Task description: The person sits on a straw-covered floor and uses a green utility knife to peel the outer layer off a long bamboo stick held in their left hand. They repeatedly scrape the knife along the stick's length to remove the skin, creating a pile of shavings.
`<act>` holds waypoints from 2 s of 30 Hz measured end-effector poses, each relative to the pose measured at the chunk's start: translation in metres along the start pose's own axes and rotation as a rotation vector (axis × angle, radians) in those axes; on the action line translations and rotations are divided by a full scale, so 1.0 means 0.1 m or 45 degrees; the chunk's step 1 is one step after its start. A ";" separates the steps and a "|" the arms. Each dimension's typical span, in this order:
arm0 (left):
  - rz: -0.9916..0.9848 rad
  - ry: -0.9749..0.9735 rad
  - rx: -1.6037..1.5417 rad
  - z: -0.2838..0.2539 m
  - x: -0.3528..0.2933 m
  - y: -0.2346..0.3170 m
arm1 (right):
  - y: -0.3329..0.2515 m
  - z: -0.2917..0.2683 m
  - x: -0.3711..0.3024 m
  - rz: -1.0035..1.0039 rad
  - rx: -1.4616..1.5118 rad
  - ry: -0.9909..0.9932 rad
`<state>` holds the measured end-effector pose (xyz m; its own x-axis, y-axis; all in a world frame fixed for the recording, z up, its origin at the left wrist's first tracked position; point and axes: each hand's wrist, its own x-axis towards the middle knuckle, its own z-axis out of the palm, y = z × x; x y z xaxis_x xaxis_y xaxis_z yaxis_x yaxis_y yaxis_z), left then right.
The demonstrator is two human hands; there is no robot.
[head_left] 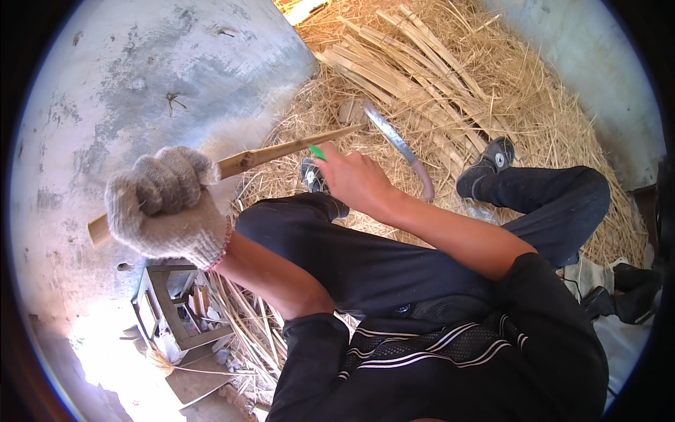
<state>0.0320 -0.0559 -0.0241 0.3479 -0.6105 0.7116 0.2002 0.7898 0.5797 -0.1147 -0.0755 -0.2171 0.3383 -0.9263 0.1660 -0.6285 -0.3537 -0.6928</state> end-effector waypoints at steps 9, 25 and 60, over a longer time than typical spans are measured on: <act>-0.008 0.076 -0.026 0.00 0.03 -0.03 | 0.58 -0.19 -0.18 0.410 0.157 -0.131; -0.072 -0.682 -0.256 -0.29 0.09 -0.01 | -0.21 -0.33 -0.11 0.091 0.158 -0.115; 0.341 0.490 0.656 0.31 -0.05 0.00 | -0.30 -0.47 -0.36 -0.045 0.545 -0.078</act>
<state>0.0022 -0.0541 -0.0155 0.6436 -0.2593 0.7201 -0.3648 0.7233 0.5864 -0.1415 -0.0377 -0.1695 0.4031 -0.9007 0.1619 -0.2727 -0.2871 -0.9182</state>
